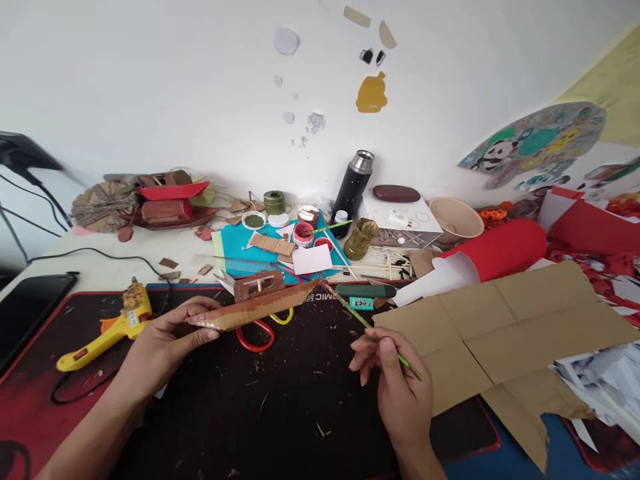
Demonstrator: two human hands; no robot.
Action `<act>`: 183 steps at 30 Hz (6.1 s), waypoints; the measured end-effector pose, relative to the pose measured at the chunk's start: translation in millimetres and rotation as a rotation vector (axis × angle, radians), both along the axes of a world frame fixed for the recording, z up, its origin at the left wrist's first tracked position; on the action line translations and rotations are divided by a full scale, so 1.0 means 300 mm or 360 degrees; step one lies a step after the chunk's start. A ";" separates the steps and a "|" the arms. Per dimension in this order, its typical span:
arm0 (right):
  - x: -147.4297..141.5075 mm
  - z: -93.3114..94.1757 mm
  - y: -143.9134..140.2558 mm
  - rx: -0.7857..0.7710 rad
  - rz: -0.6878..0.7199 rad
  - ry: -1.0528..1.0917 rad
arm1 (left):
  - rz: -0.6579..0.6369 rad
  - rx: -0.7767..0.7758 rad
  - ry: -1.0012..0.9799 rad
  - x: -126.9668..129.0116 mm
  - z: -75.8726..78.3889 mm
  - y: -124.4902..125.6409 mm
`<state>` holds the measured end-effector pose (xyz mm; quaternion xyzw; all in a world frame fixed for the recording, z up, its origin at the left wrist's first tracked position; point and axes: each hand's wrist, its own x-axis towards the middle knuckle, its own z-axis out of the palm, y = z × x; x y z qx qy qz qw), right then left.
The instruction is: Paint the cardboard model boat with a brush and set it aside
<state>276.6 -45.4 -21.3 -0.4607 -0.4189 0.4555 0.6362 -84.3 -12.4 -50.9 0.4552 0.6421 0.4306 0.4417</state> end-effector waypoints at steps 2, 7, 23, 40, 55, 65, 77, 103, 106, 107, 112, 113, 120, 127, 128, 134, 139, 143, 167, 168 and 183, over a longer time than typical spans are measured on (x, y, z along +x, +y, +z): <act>-0.007 0.009 -0.013 0.0055 0.0081 -0.0009 | -0.0013 0.0016 0.0001 -0.001 -0.003 -0.003; -0.060 0.028 -0.043 0.0128 0.0391 -0.0129 | 0.0002 0.0063 -0.0010 0.002 0.005 -0.007; -0.124 0.032 -0.038 0.0241 0.0657 -0.0287 | -0.0039 0.0051 0.0091 0.020 0.031 -0.004; -0.147 0.050 -0.044 0.0255 0.0686 -0.0216 | -0.0042 0.0130 0.0192 0.024 0.021 -0.011; -0.231 0.070 -0.027 0.0570 0.0920 -0.0543 | -0.0082 0.0335 0.0206 0.040 0.007 -0.020; -0.261 0.050 -0.018 0.0660 0.0946 -0.0539 | -0.0097 0.0454 0.0256 0.044 -0.002 -0.021; -0.244 0.051 -0.020 0.0580 0.0912 -0.0506 | -0.0066 0.0384 0.0231 0.039 0.002 -0.023; -0.171 0.050 -0.028 0.0382 0.0708 -0.0398 | 0.0003 0.0262 0.0292 0.031 0.020 -0.017; -0.164 0.049 -0.031 0.0346 0.0695 -0.0397 | 0.0011 0.0260 0.0281 0.033 0.023 -0.016; -0.161 0.047 -0.032 0.0328 0.0690 -0.0393 | 0.0010 0.0258 0.0275 0.033 0.024 -0.016; -0.144 0.035 -0.035 0.0263 0.0635 -0.0348 | 0.0025 0.0254 0.0267 0.033 0.027 -0.012; -0.141 0.033 -0.035 0.0253 0.0623 -0.0336 | 0.0029 0.0252 0.0260 0.033 0.027 -0.012; -0.131 0.028 -0.033 0.0210 0.0532 -0.0285 | 0.0025 0.0204 0.0197 0.032 0.028 -0.013; -0.109 0.026 -0.021 0.0172 0.0352 -0.0225 | 0.0036 0.0191 0.0223 0.026 0.032 -0.010; -0.107 0.027 -0.020 0.0161 0.0323 -0.0210 | 0.0027 0.0185 0.0224 0.025 0.033 -0.010; -0.112 0.030 -0.023 0.0178 0.0355 -0.0181 | 0.0053 0.0191 0.0247 0.024 0.027 -0.011; -0.118 0.027 -0.017 0.0178 0.0381 -0.0191 | 0.0084 0.0209 0.0269 0.020 0.021 -0.009; -0.111 0.020 -0.009 0.0164 0.0333 -0.0185 | 0.0078 0.0174 0.0295 0.011 0.011 -0.013; -0.065 -0.003 0.034 0.0084 0.0070 -0.0143 | 0.0070 0.0105 0.0265 -0.004 0.007 -0.013; -0.065 -0.004 0.036 0.0076 0.0063 -0.0149 | 0.0076 0.0109 0.0257 -0.005 0.005 -0.013; -0.063 -0.002 0.040 0.0052 -0.0001 -0.0099 | 0.0114 0.0128 0.0198 -0.014 -0.014 -0.012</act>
